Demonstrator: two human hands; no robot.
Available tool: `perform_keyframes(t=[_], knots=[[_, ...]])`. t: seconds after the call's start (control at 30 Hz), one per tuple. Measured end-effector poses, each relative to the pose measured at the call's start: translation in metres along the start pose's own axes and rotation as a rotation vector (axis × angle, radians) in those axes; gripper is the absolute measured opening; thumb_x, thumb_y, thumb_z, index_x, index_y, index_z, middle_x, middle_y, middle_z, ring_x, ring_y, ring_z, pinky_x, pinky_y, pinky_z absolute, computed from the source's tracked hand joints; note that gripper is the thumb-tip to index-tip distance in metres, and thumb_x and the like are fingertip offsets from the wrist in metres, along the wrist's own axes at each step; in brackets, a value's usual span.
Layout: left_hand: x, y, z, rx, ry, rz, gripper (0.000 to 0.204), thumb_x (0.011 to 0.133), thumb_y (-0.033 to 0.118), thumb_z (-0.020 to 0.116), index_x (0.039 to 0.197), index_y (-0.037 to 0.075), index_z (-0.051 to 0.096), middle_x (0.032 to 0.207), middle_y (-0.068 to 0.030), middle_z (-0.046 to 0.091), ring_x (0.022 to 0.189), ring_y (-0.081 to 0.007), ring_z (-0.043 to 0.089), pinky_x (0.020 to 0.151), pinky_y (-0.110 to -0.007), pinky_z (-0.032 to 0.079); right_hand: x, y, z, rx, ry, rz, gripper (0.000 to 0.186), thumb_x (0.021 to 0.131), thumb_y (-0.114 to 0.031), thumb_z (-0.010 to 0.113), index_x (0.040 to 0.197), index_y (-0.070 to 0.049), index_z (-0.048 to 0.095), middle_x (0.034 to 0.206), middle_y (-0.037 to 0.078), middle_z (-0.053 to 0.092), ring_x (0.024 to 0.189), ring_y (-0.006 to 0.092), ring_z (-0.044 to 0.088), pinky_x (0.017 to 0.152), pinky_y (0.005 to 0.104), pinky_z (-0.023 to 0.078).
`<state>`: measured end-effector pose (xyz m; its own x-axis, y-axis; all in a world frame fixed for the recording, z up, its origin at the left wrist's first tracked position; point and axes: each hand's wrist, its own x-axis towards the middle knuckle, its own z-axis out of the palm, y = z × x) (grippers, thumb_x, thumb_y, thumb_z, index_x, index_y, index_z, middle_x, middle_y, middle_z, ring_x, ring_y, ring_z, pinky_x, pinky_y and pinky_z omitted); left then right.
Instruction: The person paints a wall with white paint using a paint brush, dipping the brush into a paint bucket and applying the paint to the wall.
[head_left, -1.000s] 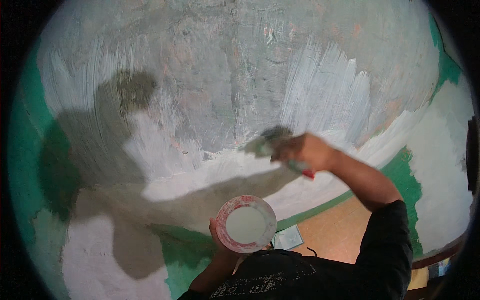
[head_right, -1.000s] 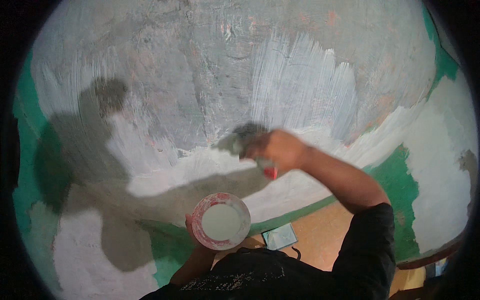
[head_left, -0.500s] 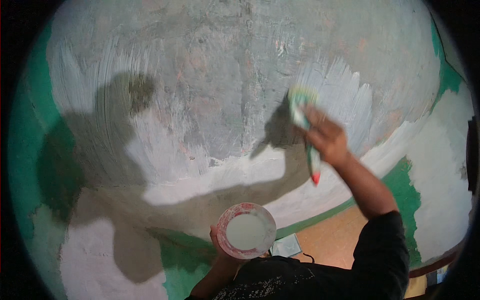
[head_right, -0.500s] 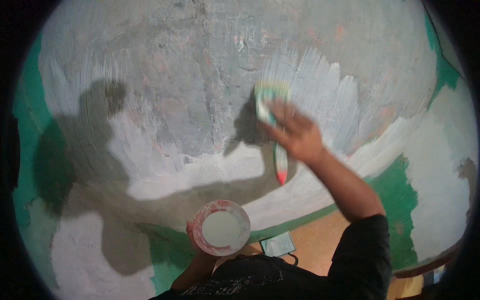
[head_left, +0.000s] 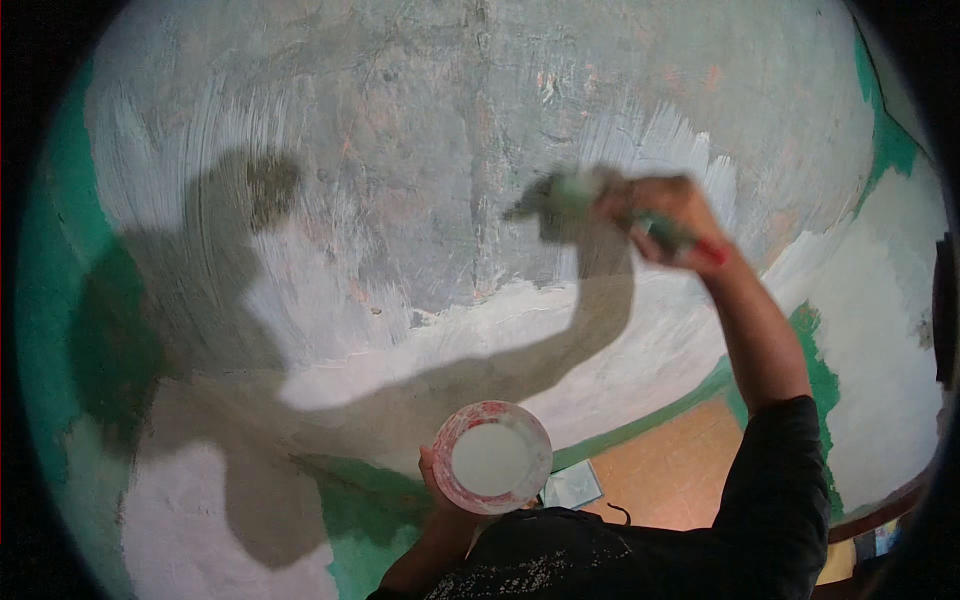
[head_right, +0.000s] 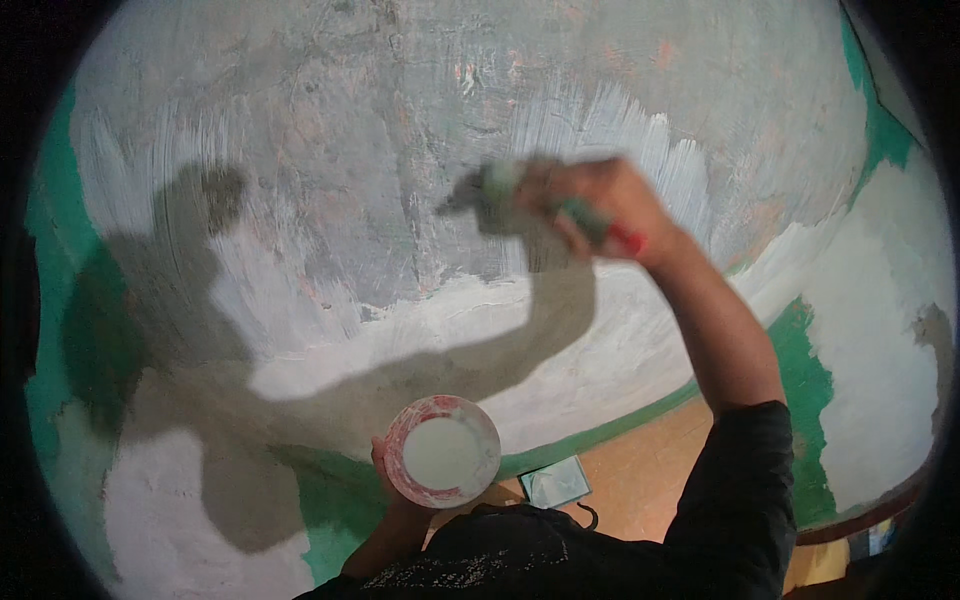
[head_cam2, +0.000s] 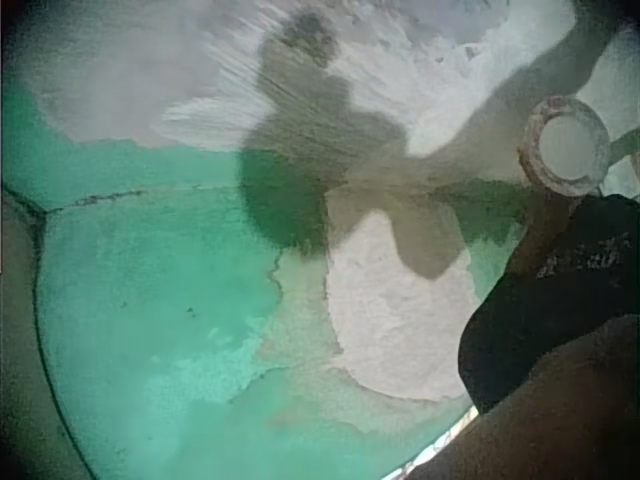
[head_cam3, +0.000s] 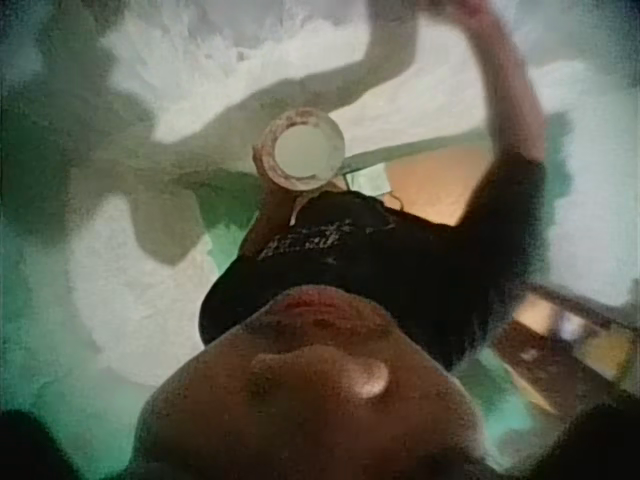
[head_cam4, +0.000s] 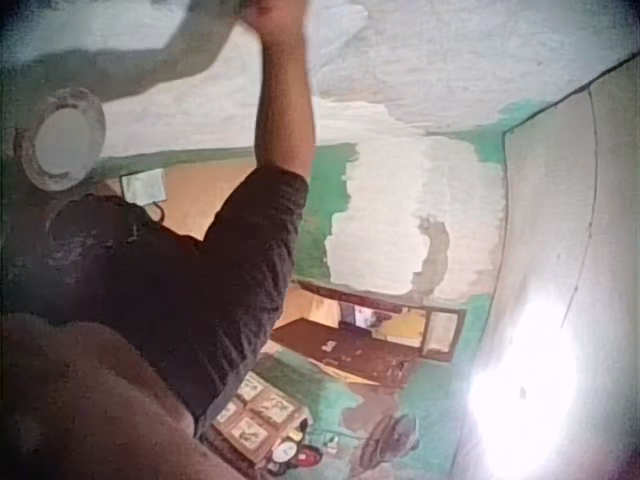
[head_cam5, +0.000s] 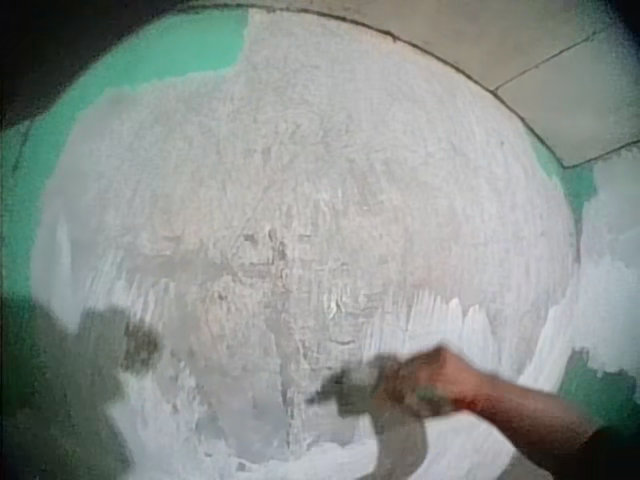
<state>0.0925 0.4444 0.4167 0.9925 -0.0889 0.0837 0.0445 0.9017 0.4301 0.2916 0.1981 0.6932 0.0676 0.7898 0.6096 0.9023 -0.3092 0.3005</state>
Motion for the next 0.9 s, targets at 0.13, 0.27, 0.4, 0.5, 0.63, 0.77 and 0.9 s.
perform_keyframes(t=[0.13, 0.27, 0.4, 0.5, 0.63, 0.77, 0.9], knots=[[-0.009, 0.007, 0.019, -0.042, 0.016, -0.123, 0.095, 0.077, 0.080, 0.034, 0.141, 0.010, 0.034, 0.141, -0.0180, 0.039, 0.127, -0.0401, 0.041, 0.101, -0.061, 0.037, 0.027, 0.010, -0.037, -0.376, 0.427, -0.016, 0.022, 0.080, -0.012, 0.067, 0.101, -0.014, 0.066, 0.105, 0.008, 0.069, 0.082, 0.0227, 0.069, 0.073, 0.0343, 0.056], [-0.004, 0.000, -0.013, -0.076, -0.031, -0.042, 0.095, 0.076, 0.080, 0.035, 0.141, 0.010, 0.034, 0.141, -0.0181, 0.039, 0.128, -0.0400, 0.040, 0.101, -0.061, 0.036, 0.001, -0.009, 0.009, -0.563, 0.405, 0.133, 0.030, 0.077, -0.011, 0.066, 0.106, -0.019, 0.068, 0.122, 0.012, 0.062, 0.111, 0.0256, 0.061, 0.093, 0.0370, 0.050], [-0.008, 0.002, -0.003, -0.053, 0.002, -0.019, 0.096, 0.075, 0.080, 0.036, 0.141, 0.010, 0.034, 0.141, -0.0187, 0.038, 0.128, -0.0399, 0.040, 0.101, -0.060, 0.037, -0.092, -0.066, 0.108, -0.277, 0.134, 0.268, 0.028, 0.079, -0.015, 0.058, 0.106, -0.017, 0.068, 0.131, 0.013, 0.055, 0.118, 0.0306, 0.056, 0.096, 0.0428, 0.048], [-0.010, 0.004, -0.006, -0.144, -0.094, -0.057, 0.096, 0.076, 0.080, 0.036, 0.141, 0.010, 0.034, 0.141, -0.0191, 0.038, 0.128, -0.0399, 0.040, 0.102, -0.060, 0.036, -0.128, -0.115, 0.142, 0.057, 0.048, 0.384, 0.030, 0.073, -0.007, 0.064, 0.103, -0.012, 0.068, 0.118, 0.017, 0.062, 0.105, 0.0314, 0.063, 0.085, 0.0380, 0.054], [-0.010, 0.006, -0.012, -0.029, -0.041, -0.014, 0.094, 0.078, 0.079, 0.032, 0.141, 0.010, 0.033, 0.142, -0.0194, 0.037, 0.129, -0.0403, 0.039, 0.103, -0.060, 0.034, -0.127, -0.129, 0.148, 0.362, 0.204, 0.634, 0.025, 0.075, -0.003, 0.066, 0.099, -0.005, 0.066, 0.103, 0.017, 0.067, 0.086, 0.0296, 0.069, 0.075, 0.0341, 0.056], [-0.011, 0.001, -0.014, -0.098, -0.034, -0.049, 0.093, 0.079, 0.078, 0.029, 0.141, 0.010, 0.032, 0.143, -0.0193, 0.036, 0.129, -0.0406, 0.039, 0.103, -0.060, 0.034, -0.088, -0.099, 0.113, 0.420, 0.336, 0.585, 0.019, 0.078, -0.006, 0.065, 0.097, -0.002, 0.066, 0.095, 0.015, 0.069, 0.086, 0.0261, 0.069, 0.077, 0.0325, 0.054], [-0.007, 0.001, 0.001, -0.048, -0.057, -0.015, 0.091, 0.080, 0.077, 0.030, 0.141, 0.010, 0.034, 0.142, -0.0189, 0.037, 0.128, -0.0407, 0.040, 0.102, -0.061, 0.035, -0.021, -0.044, 0.053, 0.217, 0.375, 0.210, 0.018, 0.079, -0.009, 0.065, 0.097, -0.005, 0.067, 0.098, 0.014, 0.069, 0.089, 0.0256, 0.069, 0.077, 0.0318, 0.054]])
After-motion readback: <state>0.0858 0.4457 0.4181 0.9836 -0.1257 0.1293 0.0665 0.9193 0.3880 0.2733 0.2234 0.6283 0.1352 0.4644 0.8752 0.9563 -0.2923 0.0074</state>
